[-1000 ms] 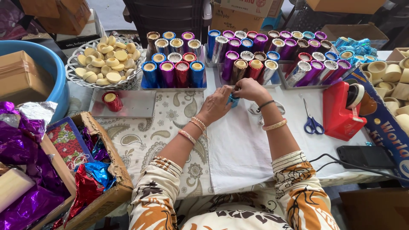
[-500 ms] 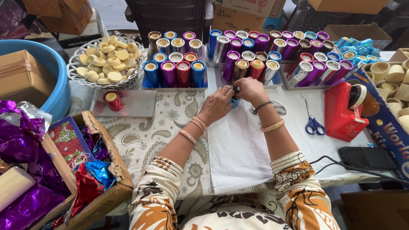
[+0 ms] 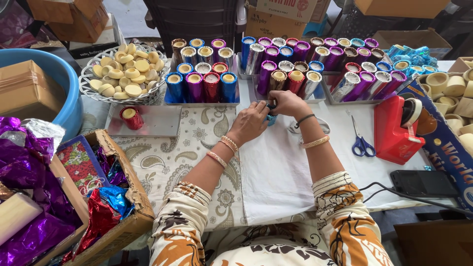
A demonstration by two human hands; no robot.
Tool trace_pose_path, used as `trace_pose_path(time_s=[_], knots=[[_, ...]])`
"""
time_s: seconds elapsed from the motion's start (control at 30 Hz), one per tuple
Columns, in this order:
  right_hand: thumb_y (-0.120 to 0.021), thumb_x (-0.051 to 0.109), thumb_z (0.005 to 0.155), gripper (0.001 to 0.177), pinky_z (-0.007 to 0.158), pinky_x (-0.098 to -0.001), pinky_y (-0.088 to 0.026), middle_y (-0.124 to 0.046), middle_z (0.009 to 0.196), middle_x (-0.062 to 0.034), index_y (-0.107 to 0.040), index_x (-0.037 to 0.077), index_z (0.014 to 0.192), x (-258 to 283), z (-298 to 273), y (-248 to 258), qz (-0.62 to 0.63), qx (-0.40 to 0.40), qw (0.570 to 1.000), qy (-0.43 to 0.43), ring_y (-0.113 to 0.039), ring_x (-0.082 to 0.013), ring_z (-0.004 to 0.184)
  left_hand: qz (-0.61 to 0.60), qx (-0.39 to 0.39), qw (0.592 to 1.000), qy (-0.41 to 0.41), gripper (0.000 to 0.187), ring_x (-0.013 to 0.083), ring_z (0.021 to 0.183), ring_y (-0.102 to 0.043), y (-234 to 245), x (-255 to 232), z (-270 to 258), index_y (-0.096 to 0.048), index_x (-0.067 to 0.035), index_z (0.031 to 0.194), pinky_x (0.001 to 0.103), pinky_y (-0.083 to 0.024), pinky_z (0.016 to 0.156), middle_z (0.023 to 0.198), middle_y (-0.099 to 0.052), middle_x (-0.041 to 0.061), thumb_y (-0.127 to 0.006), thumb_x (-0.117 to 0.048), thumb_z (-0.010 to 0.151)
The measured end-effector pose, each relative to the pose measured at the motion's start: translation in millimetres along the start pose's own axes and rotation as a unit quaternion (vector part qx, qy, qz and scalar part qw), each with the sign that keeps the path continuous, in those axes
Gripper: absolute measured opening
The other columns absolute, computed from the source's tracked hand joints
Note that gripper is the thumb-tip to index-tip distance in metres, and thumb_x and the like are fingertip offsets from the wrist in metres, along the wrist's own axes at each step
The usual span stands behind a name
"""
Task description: The person wraps small cylindrical candles in shiny metallic foil. They use scissors to cut the foil and a tape dispenser to secure the wrapping. The wrapped candles are placed into trays alongside other finished units.
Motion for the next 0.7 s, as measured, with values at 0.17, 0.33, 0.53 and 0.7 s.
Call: trace_pose_path(time_s=[0.17, 0.33, 0.53, 0.7], knots=[[-0.077, 0.014, 0.080, 0.035, 0.054, -0.0289, -0.048, -0.060, 0.074, -0.0019, -0.057, 0.009, 0.109, -2.6, -12.5, -0.4, 0.266, 0.102, 0.958, -0.038, -0.057, -0.0128, 0.062, 0.003, 0.023, 1.000, -0.013, 0.029, 0.0318, 0.100, -0.064, 5.1, -4.9, 1.7, -0.067, 0.000, 0.106, 0.043, -0.058, 0.079, 0.119, -0.063, 0.016, -0.073, -0.017, 0.083], [-0.078, 0.015, 0.082, 0.034, 0.050, -0.0291, -0.045, -0.058, 0.070, -0.0022, -0.059, 0.008, 0.109, -4.0, -16.4, -0.5, 0.256, 0.059, 0.963, -0.066, -0.055, -0.0116, 0.058, -0.004, 0.026, 1.000, -0.010, 0.023, 0.0316, 0.102, -0.065, 3.0, -4.8, 2.3, -0.066, -0.001, 0.101, 0.043, -0.059, 0.079, 0.117, -0.063, 0.014, -0.073, -0.016, 0.085], [-0.076, 0.015, 0.082, 0.033, 0.049, -0.0299, -0.047, -0.060, 0.070, -0.0045, -0.059, 0.007, 0.109, -9.7, -13.0, -15.1, 0.229, 0.049, 0.971, -0.050, -0.056, -0.0124, 0.056, -0.004, 0.016, 1.000, -0.014, 0.026, 0.0324, 0.100, -0.064, 6.0, -5.3, 1.8, -0.067, 0.000, 0.104, 0.044, -0.057, 0.082, 0.121, -0.062, 0.016, -0.072, -0.014, 0.082], [-0.073, 0.014, 0.082, 0.034, 0.049, -0.0296, -0.046, -0.059, 0.072, -0.0043, -0.059, 0.008, 0.112, -7.7, -20.1, -14.3, 0.274, 0.041, 0.960, -0.046, -0.056, -0.0121, 0.057, -0.011, 0.013, 1.000, -0.015, 0.031, 0.0333, 0.102, -0.064, 3.9, -5.3, 1.3, -0.066, 0.001, 0.107, 0.044, -0.057, 0.083, 0.122, -0.061, 0.016, -0.073, -0.015, 0.081]])
Point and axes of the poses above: each hand's wrist, its own z-axis towards the middle knuckle, its own y-axis out of the back of the hand, x = y × z, the point moved 9 cm from there along z, towards the middle knuckle
